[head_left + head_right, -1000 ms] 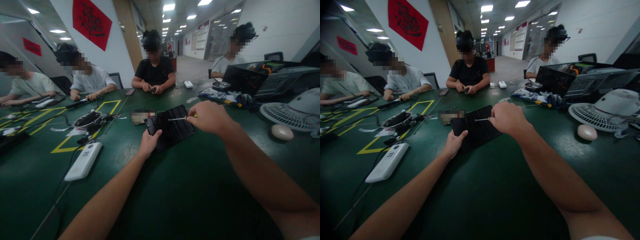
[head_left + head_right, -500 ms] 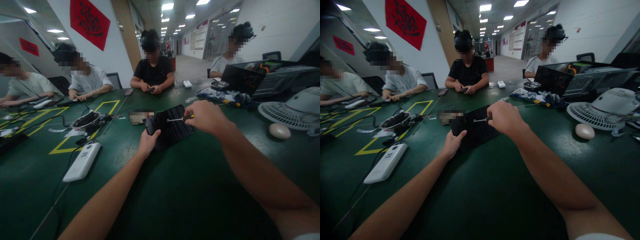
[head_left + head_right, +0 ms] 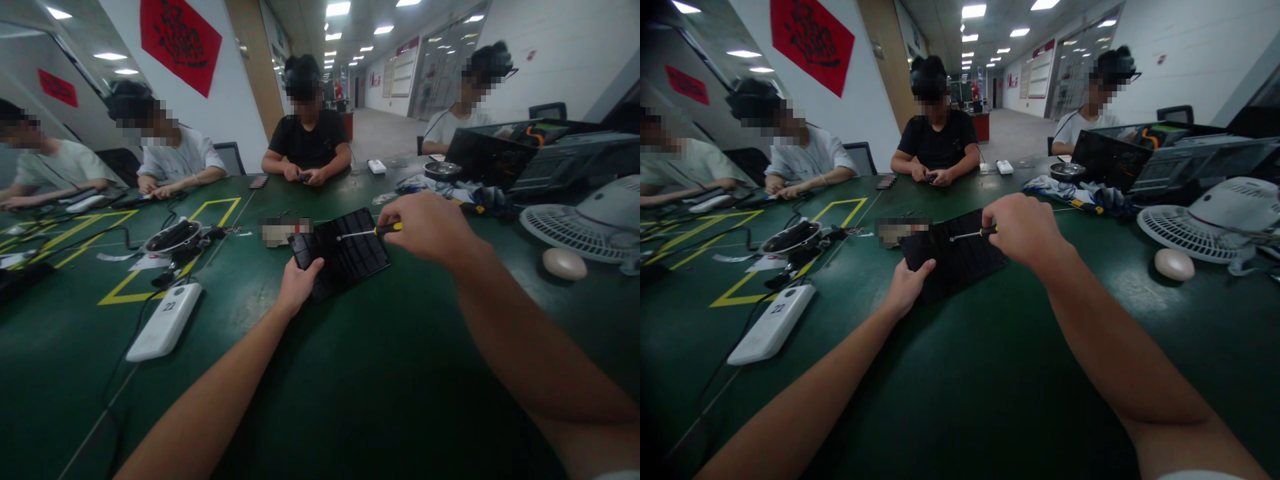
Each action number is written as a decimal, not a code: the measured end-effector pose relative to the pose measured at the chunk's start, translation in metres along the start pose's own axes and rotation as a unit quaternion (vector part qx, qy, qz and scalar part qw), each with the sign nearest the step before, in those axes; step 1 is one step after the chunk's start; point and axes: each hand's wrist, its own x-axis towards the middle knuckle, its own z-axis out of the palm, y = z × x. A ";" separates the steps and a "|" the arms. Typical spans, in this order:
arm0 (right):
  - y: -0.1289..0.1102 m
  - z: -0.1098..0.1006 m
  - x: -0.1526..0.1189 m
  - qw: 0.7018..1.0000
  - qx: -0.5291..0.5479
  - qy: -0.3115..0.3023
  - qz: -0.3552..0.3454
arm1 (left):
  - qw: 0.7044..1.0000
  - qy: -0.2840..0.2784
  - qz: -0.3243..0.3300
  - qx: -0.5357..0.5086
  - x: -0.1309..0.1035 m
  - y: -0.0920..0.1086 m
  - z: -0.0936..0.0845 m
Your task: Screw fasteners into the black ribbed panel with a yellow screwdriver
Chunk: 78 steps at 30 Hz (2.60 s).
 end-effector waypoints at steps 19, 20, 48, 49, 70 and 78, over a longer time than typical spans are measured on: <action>-0.005 0.008 0.000 0.999 -0.002 0.020 -0.036 | 1.000 -0.005 0.006 0.004 -0.001 0.000 0.000; -0.005 0.008 0.000 0.999 -0.002 0.022 -0.037 | 1.000 -0.002 0.004 0.004 -0.001 0.000 0.000; 0.000 0.006 0.002 0.999 0.001 0.022 -0.035 | 1.000 -0.001 0.007 0.007 -0.001 0.004 0.000; 0.000 0.006 0.002 0.999 0.002 0.026 -0.034 | 1.000 -0.003 0.008 0.007 -0.001 0.003 0.000; -0.004 -0.004 -0.001 1.000 0.009 -0.018 0.009 | 1.000 0.001 0.004 -0.001 0.000 0.001 0.000; -0.008 0.001 0.001 0.999 0.014 -0.028 0.022 | 1.000 0.002 0.002 0.001 -0.001 0.003 0.000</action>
